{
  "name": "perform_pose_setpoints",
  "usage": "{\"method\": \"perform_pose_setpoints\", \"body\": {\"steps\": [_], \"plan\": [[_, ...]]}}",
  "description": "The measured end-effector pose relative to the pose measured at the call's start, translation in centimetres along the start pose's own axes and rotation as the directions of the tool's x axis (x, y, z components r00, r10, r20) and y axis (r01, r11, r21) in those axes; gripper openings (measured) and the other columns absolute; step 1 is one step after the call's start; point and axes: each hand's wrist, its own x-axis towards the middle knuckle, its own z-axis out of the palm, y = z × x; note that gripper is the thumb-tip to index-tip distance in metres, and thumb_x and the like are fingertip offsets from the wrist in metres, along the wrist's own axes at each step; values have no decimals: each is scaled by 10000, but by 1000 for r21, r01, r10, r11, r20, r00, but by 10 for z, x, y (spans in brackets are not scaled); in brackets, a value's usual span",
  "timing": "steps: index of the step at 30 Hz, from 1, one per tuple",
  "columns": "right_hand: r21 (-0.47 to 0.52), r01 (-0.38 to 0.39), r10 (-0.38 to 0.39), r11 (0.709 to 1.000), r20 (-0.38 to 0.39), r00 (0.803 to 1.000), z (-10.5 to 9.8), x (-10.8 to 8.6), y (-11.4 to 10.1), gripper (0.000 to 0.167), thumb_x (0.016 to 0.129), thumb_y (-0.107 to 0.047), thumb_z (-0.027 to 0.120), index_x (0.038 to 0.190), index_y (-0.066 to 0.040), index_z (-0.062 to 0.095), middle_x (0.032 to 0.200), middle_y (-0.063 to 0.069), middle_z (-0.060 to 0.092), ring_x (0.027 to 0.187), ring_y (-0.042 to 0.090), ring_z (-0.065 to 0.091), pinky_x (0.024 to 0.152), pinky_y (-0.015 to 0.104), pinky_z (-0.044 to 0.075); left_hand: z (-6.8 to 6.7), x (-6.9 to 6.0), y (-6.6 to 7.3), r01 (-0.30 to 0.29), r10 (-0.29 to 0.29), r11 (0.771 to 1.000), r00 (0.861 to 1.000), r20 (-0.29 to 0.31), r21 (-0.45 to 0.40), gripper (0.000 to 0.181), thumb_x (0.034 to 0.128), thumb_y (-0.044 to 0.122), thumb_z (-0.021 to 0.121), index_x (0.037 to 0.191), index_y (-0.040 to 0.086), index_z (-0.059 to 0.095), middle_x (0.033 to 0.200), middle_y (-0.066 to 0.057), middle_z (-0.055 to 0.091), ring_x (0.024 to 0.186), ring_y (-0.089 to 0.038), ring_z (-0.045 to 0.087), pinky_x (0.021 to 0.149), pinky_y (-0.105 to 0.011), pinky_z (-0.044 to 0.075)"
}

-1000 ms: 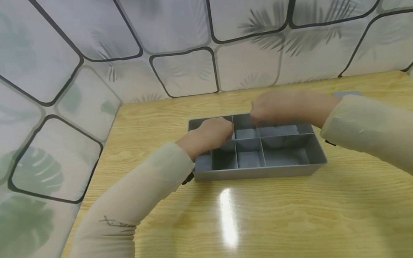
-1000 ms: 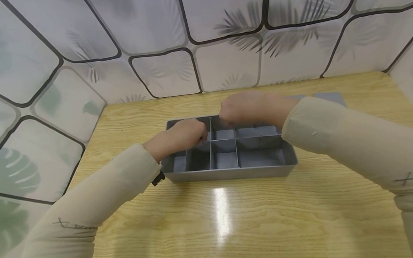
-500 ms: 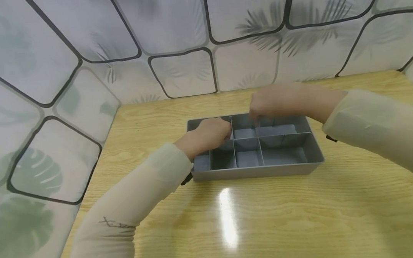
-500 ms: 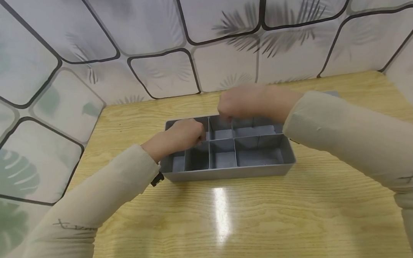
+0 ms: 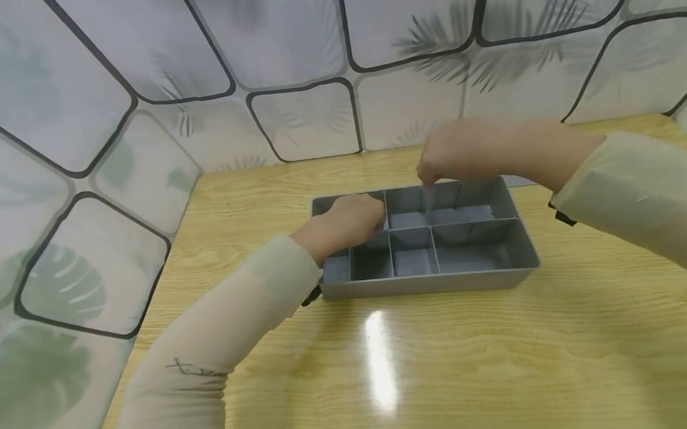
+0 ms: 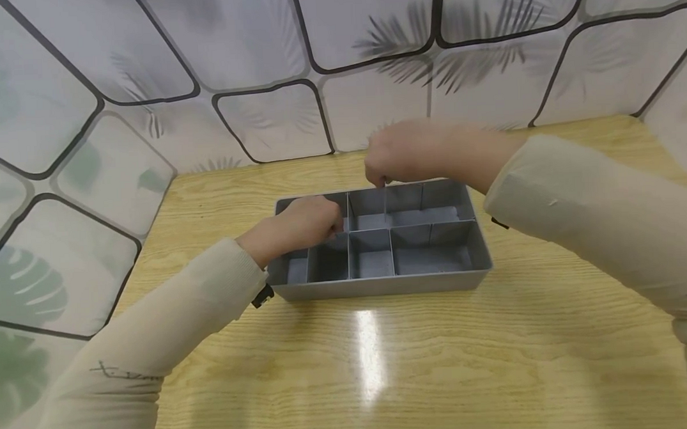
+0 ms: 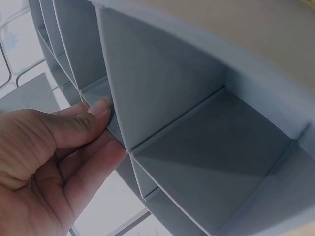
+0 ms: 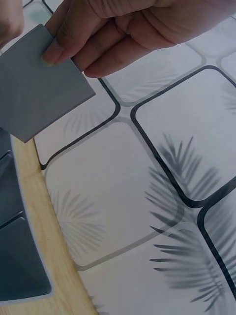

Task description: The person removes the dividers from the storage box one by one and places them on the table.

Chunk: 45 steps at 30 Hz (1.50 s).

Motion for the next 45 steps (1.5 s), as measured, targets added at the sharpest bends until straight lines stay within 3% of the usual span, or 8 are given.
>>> {"method": "perform_pose_setpoints", "body": {"steps": [7, 11, 15, 19, 24, 34, 39, 45], "plan": [[3, -57, 57, 998, -22, 998, -3, -11, 4, 173, 830, -35, 665, 728, -174, 652, 748, -57, 650, 663, 112, 573, 635, 340, 535, -1, -1, 0, -22, 22, 1000, 1000, -16, -8, 184, 899, 94, 632, 1080, 86, 670, 1079, -45, 677, 1001, -182, 635, 852, -286, 545], [-2, -59, 59, 998, -91, 994, 0, -19, 6, 274, 828, -30, 668, 642, -193, 552, 623, -86, 525, 567, 82, 404, 523, 271, 416, -1, -2, -2, -25, 24, 1000, 1000, -15, -14, 195, 904, 107, 628, 1093, 90, 675, 1094, -44, 678, 1011, -183, 636, 862, -300, 547], [0, -66, 66, 998, -130, 989, 5, -26, 11, 284, 841, -11, 638, 652, -193, 530, 587, -88, 443, 548, 79, 354, 512, 250, 338, 0, -4, -3, -23, 22, 999, 1000, -19, -30, 174, 908, 106, 623, 1067, 91, 691, 1069, -41, 684, 972, -173, 640, 837, -300, 554], [37, -100, 103, 994, -113, 988, 10, -33, 19, 179, 854, -53, 650, 739, -174, 583, 630, -85, 509, 564, 76, 419, 540, 271, 396, 1, -6, -4, 5, -9, 993, 999, -36, -119, 141, 906, 87, 622, 1019, 73, 706, 1033, -48, 686, 896, -162, 618, 781, -297, 550], [106, -171, 177, 980, -53, 983, 14, -39, 31, 154, 873, -80, 643, 760, -159, 574, 678, -64, 539, 606, 99, 438, 566, 288, 402, 2, -8, -9, 31, -55, 961, 995, -80, -276, 239, 873, 83, 664, 1107, 41, 690, 1180, -87, 654, 1086, -210, 610, 934, -343, 518], [182, -340, 349, 923, -19, 937, 23, -54, 55, 113, 887, -150, 646, 803, -110, 583, 681, -15, 513, 613, 139, 432, 551, 304, 378, -5, -29, -32, -9, -46, 924, 990, -134, -383, 226, 870, 124, 679, 1064, 12, 700, 1090, -122, 687, 994, -227, 647, 873, -343, 542], [221, -413, 426, 883, -12, 905, 25, -64, 65, 133, 885, -171, 652, 832, -70, 584, 709, 14, 545, 626, 149, 463, 550, 299, 395, -7, -45, -42, 24, -89, 930, 983, -160, -368, 211, 873, 135, 678, 1040, 10, 708, 1036, -122, 702, 941, -238, 661, 832, -364, 554], [285, -496, 498, 820, 71, 864, 27, -73, 75, 169, 897, -135, 621, 922, 28, 583, 798, 127, 616, 653, 190, 568, 529, 304, 479, -5, -60, -53, 74, -132, 915, 984, -121, -398, 160, 866, 138, 680, 934, 1, 728, 901, -114, 715, 759, -195, 650, 699, -348, 558]]}}
